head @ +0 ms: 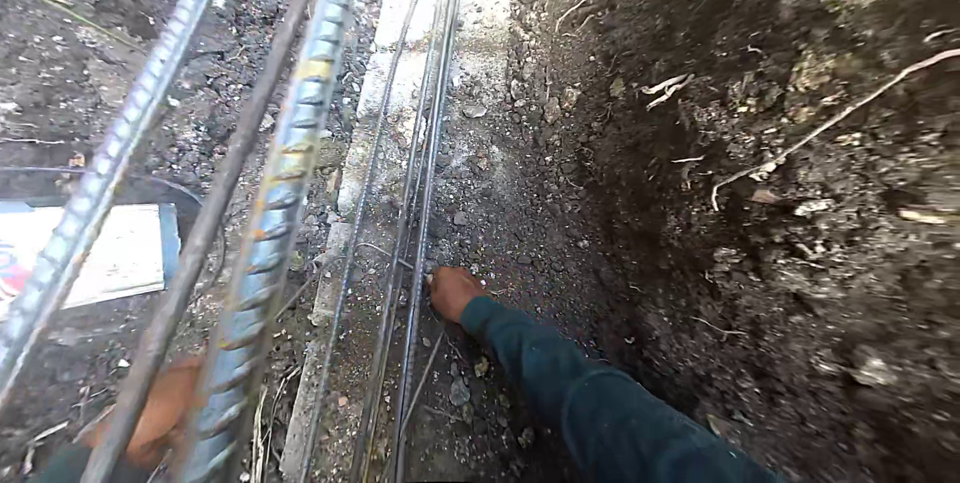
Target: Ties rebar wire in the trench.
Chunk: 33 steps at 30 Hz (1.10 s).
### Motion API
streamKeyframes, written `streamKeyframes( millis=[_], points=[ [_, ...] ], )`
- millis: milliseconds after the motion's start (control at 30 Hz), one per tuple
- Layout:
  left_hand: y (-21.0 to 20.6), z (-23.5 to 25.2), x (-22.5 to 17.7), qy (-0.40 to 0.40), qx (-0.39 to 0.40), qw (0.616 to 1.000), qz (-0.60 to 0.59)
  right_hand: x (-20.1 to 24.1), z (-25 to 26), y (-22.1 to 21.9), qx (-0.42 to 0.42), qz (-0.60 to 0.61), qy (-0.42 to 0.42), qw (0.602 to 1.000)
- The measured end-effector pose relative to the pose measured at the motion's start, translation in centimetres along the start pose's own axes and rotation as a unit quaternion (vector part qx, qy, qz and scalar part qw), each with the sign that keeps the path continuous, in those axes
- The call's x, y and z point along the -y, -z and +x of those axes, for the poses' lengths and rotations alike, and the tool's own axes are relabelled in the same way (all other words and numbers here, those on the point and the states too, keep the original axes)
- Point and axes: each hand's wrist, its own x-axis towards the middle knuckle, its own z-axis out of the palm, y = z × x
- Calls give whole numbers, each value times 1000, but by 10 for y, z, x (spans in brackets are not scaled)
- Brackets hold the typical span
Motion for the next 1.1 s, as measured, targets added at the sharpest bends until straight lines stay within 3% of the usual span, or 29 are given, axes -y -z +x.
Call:
streamKeyframes(
  millis=[133, 200, 267, 367, 467, 600, 800, 967, 1100],
  points=[
    [44, 8, -20, -22, -30, 999, -32, 13, 6, -3, -3, 38, 18, 999],
    [46, -1, -38, -61, -48, 997, -12, 22, 5, -3, 3, 69, 24, 997],
    [24, -15, -40, -85, -54, 995, 11, 17, 6, -6, -5, 82, 40, 996],
    [9, -16, -14, -96, -50, 993, -57, 0, 9, -1, -25, 96, 61, 993],
    [-23, -1, 17, -103, -9, 991, -81, -10, 7, -4, -55, 81, 31, 995],
    [-70, 13, 17, -118, -9, 991, -55, -24, -4, 16, -105, 17, -22, 994],
    [-110, 34, 3, -192, -20, 976, 102, -56, -37, 26, -168, -31, -95, 981],
    [-119, 61, -12, -210, -60, 954, 205, -92, -35, 27, -195, -2, -74, 978],
    [-95, 39, -18, -179, -101, 949, 237, -76, -37, 25, -173, -25, -101, 979]
  ],
)
